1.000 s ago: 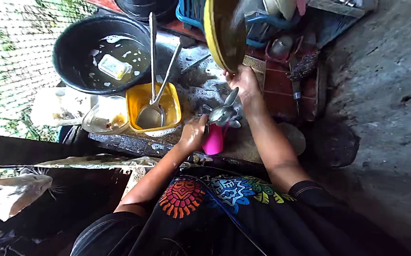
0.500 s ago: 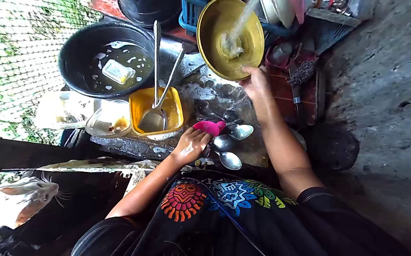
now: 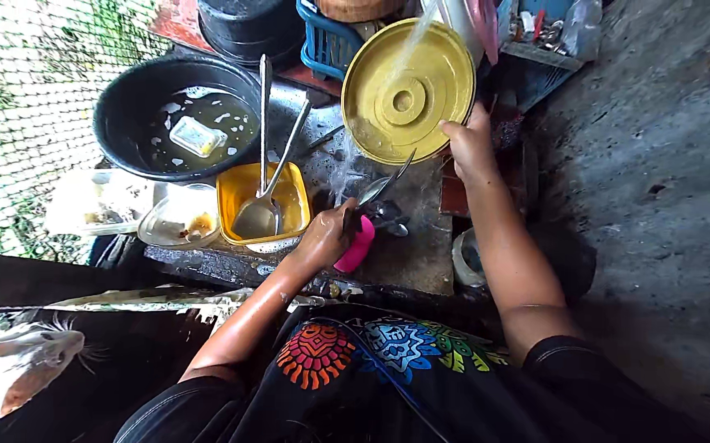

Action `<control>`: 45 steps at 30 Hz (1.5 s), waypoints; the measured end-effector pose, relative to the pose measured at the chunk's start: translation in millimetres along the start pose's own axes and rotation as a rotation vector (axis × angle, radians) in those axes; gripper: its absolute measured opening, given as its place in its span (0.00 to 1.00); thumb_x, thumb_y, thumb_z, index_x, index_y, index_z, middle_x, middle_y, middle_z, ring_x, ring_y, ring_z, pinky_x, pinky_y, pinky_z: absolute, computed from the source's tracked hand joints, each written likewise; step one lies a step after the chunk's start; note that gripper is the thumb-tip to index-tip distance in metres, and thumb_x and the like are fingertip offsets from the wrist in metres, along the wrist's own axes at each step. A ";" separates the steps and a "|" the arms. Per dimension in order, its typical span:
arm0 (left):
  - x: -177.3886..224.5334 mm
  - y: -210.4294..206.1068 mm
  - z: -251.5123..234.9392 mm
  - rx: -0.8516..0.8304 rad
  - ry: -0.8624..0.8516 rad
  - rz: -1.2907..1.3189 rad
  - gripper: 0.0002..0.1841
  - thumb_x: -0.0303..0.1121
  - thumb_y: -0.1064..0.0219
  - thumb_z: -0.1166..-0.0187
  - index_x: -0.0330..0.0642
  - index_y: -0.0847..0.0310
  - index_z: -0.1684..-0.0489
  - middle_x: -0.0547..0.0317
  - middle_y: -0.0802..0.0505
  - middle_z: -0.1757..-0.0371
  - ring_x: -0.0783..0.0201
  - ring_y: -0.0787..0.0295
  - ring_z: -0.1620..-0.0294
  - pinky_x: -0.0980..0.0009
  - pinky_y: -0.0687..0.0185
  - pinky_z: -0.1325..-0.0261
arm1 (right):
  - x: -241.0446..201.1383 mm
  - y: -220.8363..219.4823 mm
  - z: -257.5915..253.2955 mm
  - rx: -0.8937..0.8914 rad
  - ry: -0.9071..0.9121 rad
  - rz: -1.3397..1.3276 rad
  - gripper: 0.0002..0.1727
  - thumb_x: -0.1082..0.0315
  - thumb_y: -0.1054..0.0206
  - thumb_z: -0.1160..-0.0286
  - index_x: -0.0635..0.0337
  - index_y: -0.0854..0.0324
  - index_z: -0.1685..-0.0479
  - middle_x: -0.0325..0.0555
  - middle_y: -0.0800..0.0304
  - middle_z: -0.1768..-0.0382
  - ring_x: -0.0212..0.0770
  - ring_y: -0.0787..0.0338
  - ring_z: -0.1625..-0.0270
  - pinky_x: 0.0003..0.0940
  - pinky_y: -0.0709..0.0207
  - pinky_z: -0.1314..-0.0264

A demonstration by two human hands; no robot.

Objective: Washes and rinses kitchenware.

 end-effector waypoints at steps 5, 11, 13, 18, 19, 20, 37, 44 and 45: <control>-5.8 -15.7 13.8 -0.221 0.161 0.145 0.06 0.24 0.35 0.19 0.37 0.13 0.54 0.53 0.08 0.70 0.62 0.11 0.73 0.60 0.11 0.64 | 9.6 -23.3 8.6 -0.009 -0.141 -0.278 0.23 0.74 0.37 0.19 0.60 0.29 0.24 0.50 0.12 0.41 0.43 0.08 0.46 0.43 0.10 0.51; -8.9 -55.5 23.2 -0.561 0.320 0.201 0.17 0.39 0.45 0.08 0.33 0.16 0.46 0.51 0.09 0.65 0.63 0.10 0.68 0.62 0.11 0.56 | 27.6 -114.8 39.6 -0.305 -0.508 -1.053 0.22 0.57 0.63 0.07 0.54 0.22 0.48 0.35 0.16 0.69 0.23 0.27 0.83 0.15 0.30 0.83; -3.5 -59.9 22.9 -0.598 0.329 0.141 0.18 0.39 0.47 0.07 0.33 0.18 0.46 0.49 0.11 0.64 0.59 0.12 0.65 0.57 0.15 0.52 | 15.0 -148.8 41.9 -0.522 -0.522 -1.497 0.27 0.49 0.59 0.09 0.63 0.24 0.42 0.41 0.14 0.69 0.23 0.29 0.90 0.14 0.31 0.89; -5.9 -48.4 20.3 -0.555 0.389 0.046 0.20 0.40 0.49 0.06 0.30 0.18 0.49 0.41 0.11 0.59 0.47 0.12 0.56 0.47 0.19 0.45 | 5.7 -184.4 34.0 -0.663 -0.656 -1.826 0.36 0.43 0.51 0.16 0.73 0.24 0.36 0.35 0.20 0.85 0.23 0.27 0.94 0.15 0.31 0.92; -7.2 -46.0 20.4 -0.554 0.395 0.035 0.20 0.40 0.50 0.06 0.31 0.17 0.48 0.40 0.11 0.59 0.47 0.11 0.55 0.46 0.19 0.45 | 8.1 -185.2 29.3 -0.668 -0.638 -1.814 0.36 0.42 0.53 0.15 0.71 0.24 0.36 0.35 0.20 0.84 0.24 0.27 0.94 0.15 0.30 0.92; -7.9 -44.5 20.4 -0.548 0.393 0.038 0.20 0.40 0.49 0.06 0.32 0.17 0.48 0.41 0.11 0.59 0.48 0.11 0.55 0.47 0.19 0.45 | 11.3 -184.7 24.8 -0.673 -0.621 -1.795 0.37 0.42 0.55 0.15 0.71 0.24 0.36 0.36 0.19 0.82 0.24 0.28 0.93 0.15 0.31 0.91; -5.3 -50.8 9.8 -0.508 0.363 0.089 0.17 0.39 0.48 0.07 0.35 0.18 0.47 0.46 0.11 0.60 0.51 0.13 0.55 0.50 0.20 0.45 | -13.2 -202.4 0.3 -1.077 -0.321 -1.063 0.29 0.46 0.44 0.17 0.61 0.22 0.32 0.28 0.21 0.81 0.18 0.32 0.90 0.13 0.37 0.88; -8.2 -51.8 10.5 -0.483 0.359 0.125 0.16 0.39 0.47 0.08 0.36 0.17 0.48 0.50 0.10 0.61 0.57 0.13 0.57 0.54 0.19 0.45 | -29.7 -219.0 23.4 -1.290 -0.386 -1.112 0.34 0.47 0.53 0.11 0.61 0.43 0.13 0.32 0.22 0.74 0.18 0.31 0.88 0.11 0.34 0.86; -8.9 -52.2 10.8 -0.483 0.362 0.131 0.17 0.39 0.48 0.07 0.35 0.16 0.48 0.50 0.10 0.60 0.57 0.13 0.56 0.54 0.19 0.45 | -48.7 -215.7 32.7 -1.095 -0.431 -0.917 0.28 0.53 0.58 0.08 0.61 0.36 0.19 0.29 0.29 0.80 0.15 0.41 0.93 0.09 0.45 0.91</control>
Point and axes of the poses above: each hand's wrist, its own z-axis away from the middle knuckle, its own y-axis out of the back of the hand, x = y × z, the point moved 10 cm from there along -z, towards the middle knuckle
